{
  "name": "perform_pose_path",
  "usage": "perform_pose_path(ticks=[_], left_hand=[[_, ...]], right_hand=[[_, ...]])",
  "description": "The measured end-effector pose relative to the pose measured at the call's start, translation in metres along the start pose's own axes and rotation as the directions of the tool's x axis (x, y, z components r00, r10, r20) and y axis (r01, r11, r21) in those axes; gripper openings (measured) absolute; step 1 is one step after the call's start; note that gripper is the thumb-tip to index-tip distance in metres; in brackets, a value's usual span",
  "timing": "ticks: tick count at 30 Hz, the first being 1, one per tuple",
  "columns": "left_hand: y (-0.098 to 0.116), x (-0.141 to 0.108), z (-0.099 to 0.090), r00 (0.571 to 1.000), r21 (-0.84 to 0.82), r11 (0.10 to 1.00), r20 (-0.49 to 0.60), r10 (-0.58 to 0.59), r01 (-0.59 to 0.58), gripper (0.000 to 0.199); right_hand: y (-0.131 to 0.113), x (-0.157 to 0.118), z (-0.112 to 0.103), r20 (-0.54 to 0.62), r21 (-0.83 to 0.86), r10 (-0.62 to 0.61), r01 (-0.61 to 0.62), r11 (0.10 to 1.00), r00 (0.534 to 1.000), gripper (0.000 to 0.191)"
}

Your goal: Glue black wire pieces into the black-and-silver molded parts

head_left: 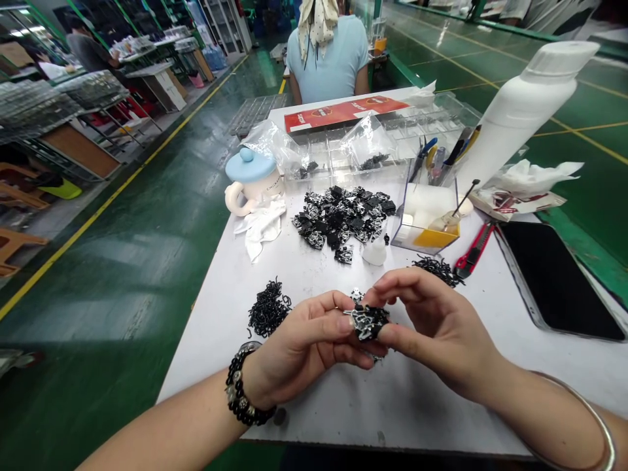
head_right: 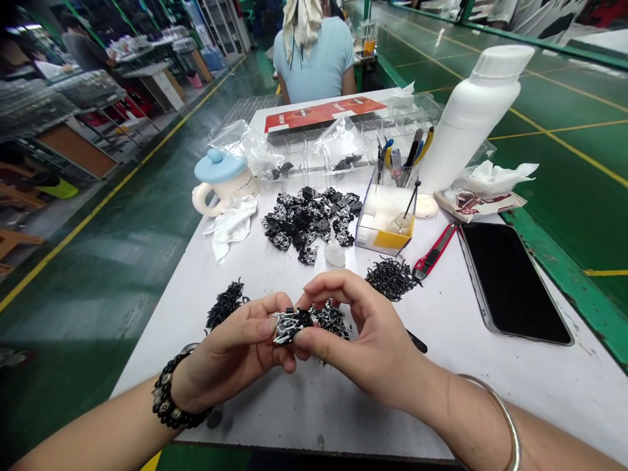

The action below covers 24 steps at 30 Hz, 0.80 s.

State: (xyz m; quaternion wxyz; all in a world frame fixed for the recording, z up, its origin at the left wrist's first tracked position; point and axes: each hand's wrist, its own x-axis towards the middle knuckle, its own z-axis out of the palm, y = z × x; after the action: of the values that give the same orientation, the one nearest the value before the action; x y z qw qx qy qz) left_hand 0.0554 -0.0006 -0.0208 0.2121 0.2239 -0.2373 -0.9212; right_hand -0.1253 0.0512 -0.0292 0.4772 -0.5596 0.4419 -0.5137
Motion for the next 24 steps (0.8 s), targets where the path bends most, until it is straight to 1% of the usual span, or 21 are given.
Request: perform_pose_path(ticks=[2, 4, 7, 11, 14, 21, 24], left_hand=[[0.0009, -0.0009, 0.0015, 0.999, 0.027, 0.999, -0.03, -0.021, 0.022, 0.017], [0.0014, -0.0018, 0.0033, 0.996, 0.054, 0.997, -0.076, -0.047, 0.051, 0.018], [0.001, -0.0021, 0.005, 0.988, 0.084, 0.993, -0.137, -0.076, 0.088, 0.016], [0.0002, -0.0005, 0.0046, 0.981, 0.13, 0.986, -0.179, -0.078, 0.102, 0.012], [0.0005, 0.0004, 0.0032, 0.979, 0.165, 0.981, -0.188, -0.072, 0.104, 0.015], [0.0002, 0.001, 0.0014, 0.982, 0.141, 0.986, -0.178, -0.065, 0.091, 0.022], [-0.0004, 0.0018, 0.0013, 0.98, 0.142, 0.986, -0.188, -0.063, 0.091, 0.024]], right_hand=[[-0.0008, -0.0002, -0.0007, 0.001, -0.099, -0.079, 0.079, 0.992, 0.997, 0.033], [-0.002, -0.0007, -0.0016, 0.022, -0.207, -0.165, 0.166, 0.964, 0.986, 0.034], [-0.0033, -0.0012, -0.0026, 0.055, -0.297, -0.226, 0.232, 0.926, 0.973, 0.033], [-0.0036, -0.0005, -0.0023, 0.072, -0.344, -0.24, 0.25, 0.905, 0.968, 0.032], [-0.0041, -0.0001, -0.0019, 0.093, -0.36, -0.241, 0.258, 0.897, 0.966, 0.033], [-0.0054, -0.0007, -0.0027, 0.146, -0.385, -0.25, 0.288, 0.877, 0.957, 0.037], [-0.0061, -0.0007, -0.0021, 0.143, -0.388, -0.252, 0.289, 0.875, 0.957, 0.035]])
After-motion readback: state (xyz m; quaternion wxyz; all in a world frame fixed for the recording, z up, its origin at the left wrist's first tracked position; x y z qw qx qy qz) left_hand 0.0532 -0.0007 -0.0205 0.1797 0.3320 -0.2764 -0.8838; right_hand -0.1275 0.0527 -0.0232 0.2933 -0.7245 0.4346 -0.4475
